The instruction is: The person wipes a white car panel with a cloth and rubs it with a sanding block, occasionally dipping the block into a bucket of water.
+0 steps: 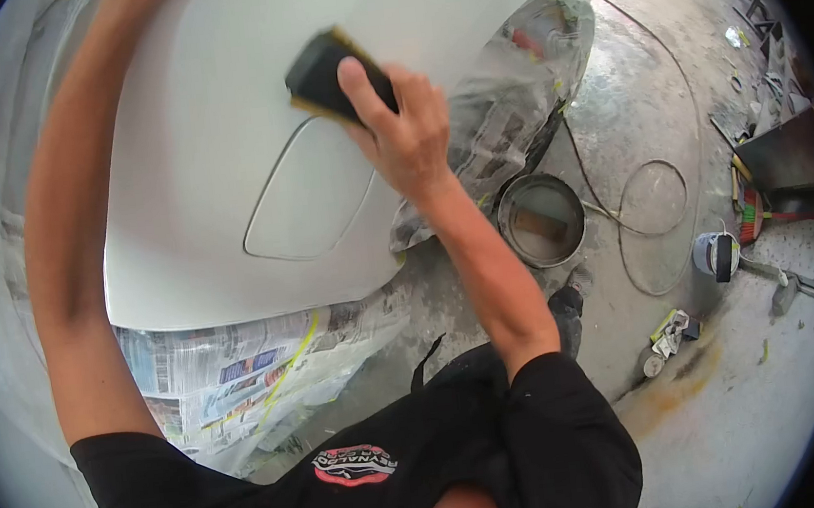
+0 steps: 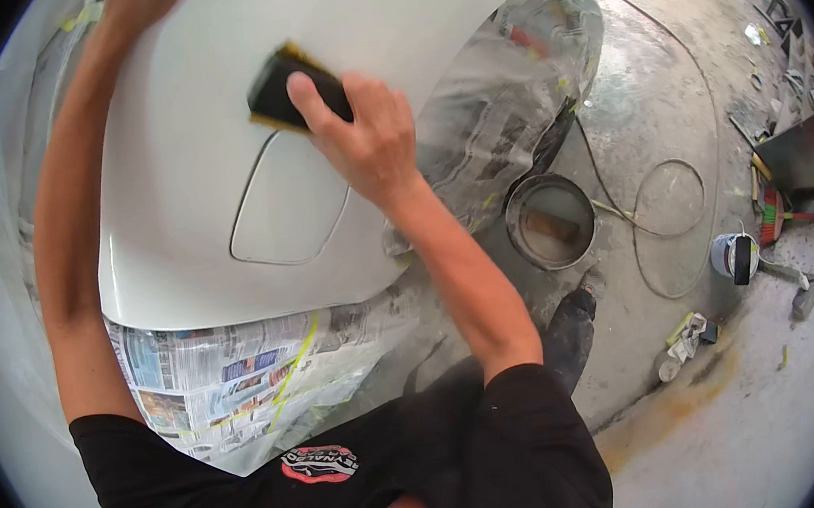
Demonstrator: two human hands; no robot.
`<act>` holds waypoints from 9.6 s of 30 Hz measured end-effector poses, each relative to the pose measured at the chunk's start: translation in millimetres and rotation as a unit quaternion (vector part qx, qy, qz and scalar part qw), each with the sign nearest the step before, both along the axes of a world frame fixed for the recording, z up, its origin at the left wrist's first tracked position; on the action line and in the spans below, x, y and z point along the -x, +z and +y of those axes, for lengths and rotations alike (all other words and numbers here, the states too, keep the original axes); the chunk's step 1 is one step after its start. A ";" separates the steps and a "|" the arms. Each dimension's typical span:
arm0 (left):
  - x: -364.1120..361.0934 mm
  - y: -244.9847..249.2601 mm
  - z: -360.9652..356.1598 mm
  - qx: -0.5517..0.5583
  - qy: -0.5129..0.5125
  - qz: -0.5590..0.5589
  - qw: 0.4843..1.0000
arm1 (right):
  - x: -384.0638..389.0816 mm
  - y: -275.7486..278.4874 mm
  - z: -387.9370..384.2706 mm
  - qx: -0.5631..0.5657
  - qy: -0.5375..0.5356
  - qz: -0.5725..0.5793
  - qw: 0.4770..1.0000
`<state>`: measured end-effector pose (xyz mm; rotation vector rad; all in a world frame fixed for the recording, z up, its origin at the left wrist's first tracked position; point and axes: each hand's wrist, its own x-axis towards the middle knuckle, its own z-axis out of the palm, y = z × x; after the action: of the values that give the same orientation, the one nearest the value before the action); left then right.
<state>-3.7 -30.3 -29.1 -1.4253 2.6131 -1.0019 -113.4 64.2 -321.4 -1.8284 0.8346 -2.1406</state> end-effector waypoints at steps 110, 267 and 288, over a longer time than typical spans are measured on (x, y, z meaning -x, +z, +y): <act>14.0 9.4 -2.5 -0.028 0.023 -0.040 0.999 | 74.5 -22.6 -277.0 -0.267 -0.064 -0.116 0.954; -38.6 -170.0 394.1 0.478 0.406 0.208 0.751 | 534.1 -245.0 159.6 -0.672 -0.045 0.331 0.661; 23.6 -192.9 194.2 0.360 0.332 0.134 0.862 | 600.0 -307.4 88.7 -0.684 -0.076 0.307 0.657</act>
<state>-27.3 163.9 -222.0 -2.5055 1.5950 -1.8127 -713.4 153.0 -628.7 -1.3937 1.9704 -0.2621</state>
